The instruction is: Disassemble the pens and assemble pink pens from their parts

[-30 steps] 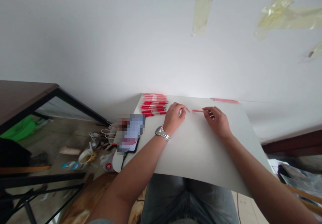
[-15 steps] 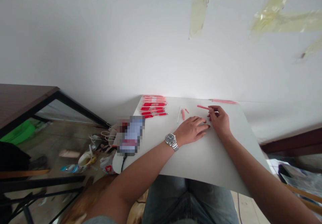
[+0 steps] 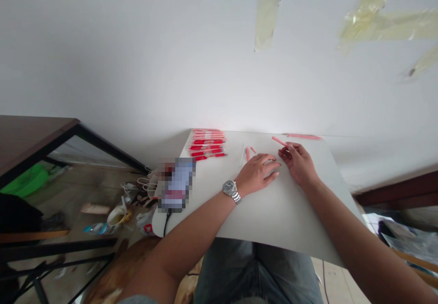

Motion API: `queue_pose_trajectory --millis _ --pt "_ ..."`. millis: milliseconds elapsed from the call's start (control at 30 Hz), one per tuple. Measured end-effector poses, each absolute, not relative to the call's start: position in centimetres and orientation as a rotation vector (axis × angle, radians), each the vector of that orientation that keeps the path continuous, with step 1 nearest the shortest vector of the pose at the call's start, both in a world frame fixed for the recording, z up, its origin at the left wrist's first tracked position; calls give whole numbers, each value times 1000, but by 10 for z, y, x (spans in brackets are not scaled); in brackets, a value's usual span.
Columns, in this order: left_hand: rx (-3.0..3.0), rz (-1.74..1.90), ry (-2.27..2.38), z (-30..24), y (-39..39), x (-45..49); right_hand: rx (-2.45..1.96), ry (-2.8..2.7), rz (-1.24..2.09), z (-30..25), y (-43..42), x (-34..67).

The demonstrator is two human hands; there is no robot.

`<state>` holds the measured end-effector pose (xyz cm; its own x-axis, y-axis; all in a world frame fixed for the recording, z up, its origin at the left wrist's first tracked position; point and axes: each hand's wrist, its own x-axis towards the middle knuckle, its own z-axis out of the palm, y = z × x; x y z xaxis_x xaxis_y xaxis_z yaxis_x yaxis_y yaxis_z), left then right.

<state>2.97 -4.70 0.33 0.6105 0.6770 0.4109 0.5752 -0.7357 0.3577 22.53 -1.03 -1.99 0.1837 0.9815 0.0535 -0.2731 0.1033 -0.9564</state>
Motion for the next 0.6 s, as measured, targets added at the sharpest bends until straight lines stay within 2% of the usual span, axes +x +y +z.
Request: queue_pose_trajectory --millis 133,433,600 --pt "2530 903 1202 7 -43 21 -967 -965 1212 -17 -10 225" --pt "2628 720 890 0 -41 18 -1180 -1053 946 -19 -6 238" --pt "2587 682 893 -5 -37 18 -1281 -1238 801 -15 -11 235"
